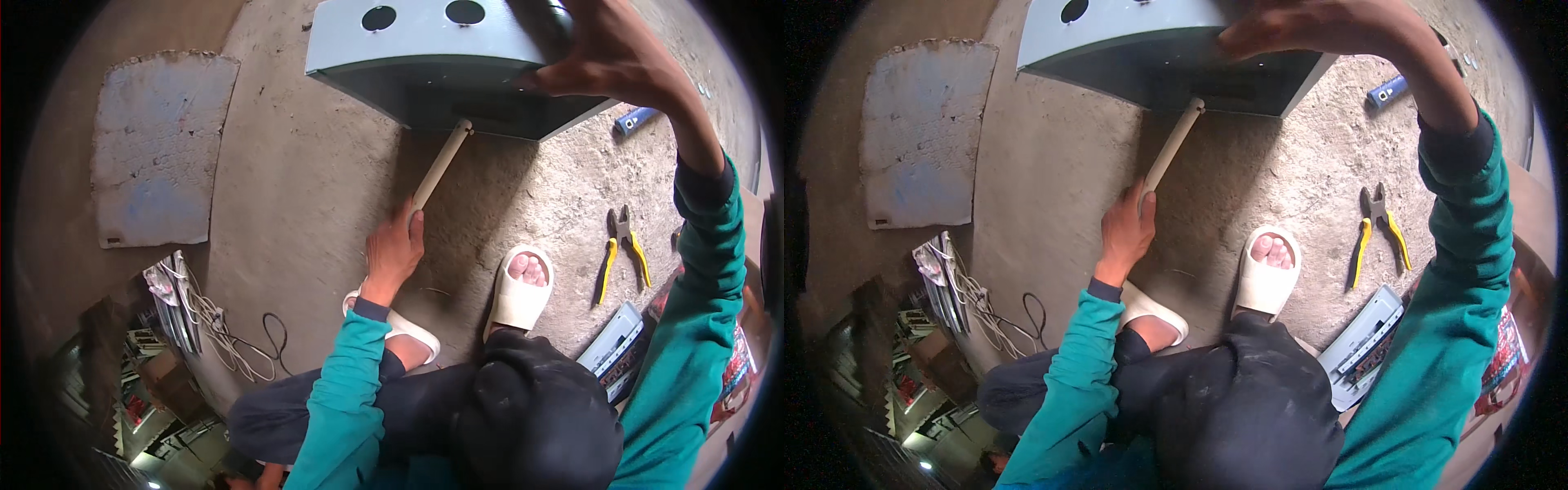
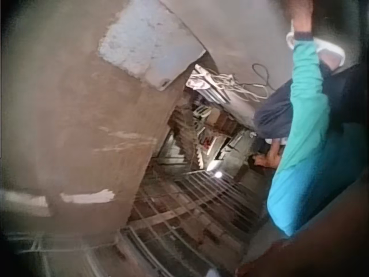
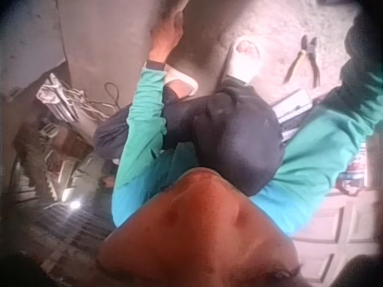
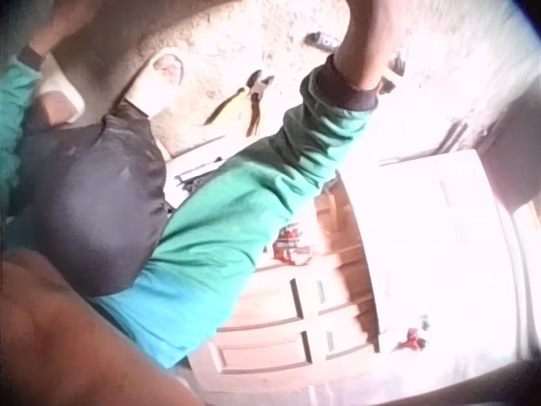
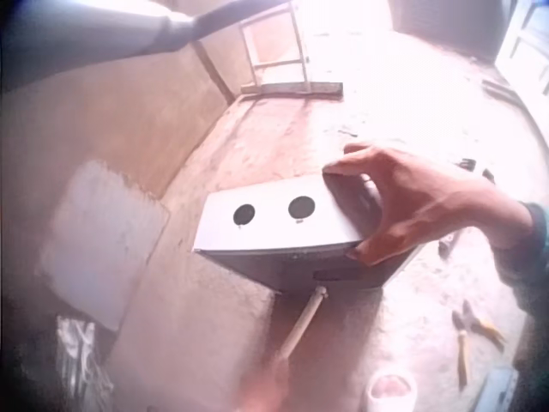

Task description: The person uses pliers to remove knockouts from a metal electrical box, then checks the fit of a plastic conduit pipe and uses a hammer to knock out another circular plate on the side of the box.

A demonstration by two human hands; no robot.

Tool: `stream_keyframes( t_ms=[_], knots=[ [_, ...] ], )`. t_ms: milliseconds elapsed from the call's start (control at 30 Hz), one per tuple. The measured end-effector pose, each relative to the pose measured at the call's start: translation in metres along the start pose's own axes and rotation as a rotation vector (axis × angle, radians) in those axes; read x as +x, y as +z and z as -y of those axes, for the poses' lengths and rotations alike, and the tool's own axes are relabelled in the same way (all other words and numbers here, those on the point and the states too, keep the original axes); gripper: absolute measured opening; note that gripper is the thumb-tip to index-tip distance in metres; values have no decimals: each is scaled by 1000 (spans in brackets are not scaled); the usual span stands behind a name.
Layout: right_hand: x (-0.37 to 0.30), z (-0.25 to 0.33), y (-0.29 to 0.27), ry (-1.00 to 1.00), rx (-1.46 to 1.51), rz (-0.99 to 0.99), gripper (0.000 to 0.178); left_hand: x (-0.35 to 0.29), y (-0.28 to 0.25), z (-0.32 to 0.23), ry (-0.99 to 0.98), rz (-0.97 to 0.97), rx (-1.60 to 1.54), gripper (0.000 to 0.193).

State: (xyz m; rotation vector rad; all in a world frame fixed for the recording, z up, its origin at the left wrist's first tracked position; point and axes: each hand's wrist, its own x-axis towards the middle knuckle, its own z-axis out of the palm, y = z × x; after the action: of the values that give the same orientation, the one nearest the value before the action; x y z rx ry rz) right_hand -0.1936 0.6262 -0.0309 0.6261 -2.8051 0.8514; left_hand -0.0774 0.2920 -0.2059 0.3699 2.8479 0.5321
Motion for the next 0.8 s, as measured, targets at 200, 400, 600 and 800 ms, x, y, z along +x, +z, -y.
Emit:
stream_keyframes(
  t_ms=[200,400,600,800],
  knots=[
    [15,-22,-2,-142,47,134,81,8,14,-8,-87,83,-28,38],
    [13,-5,-5,-53,-176,188,87,18,26,-13,-51,-3,-65,39],
    [5,6,-8,-17,-158,180,87,10,31,-20,-94,-61,-109,38],
    [30,1,14,-140,-75,56,75,12,33,-11,-116,-129,-60,37]
  ],
)
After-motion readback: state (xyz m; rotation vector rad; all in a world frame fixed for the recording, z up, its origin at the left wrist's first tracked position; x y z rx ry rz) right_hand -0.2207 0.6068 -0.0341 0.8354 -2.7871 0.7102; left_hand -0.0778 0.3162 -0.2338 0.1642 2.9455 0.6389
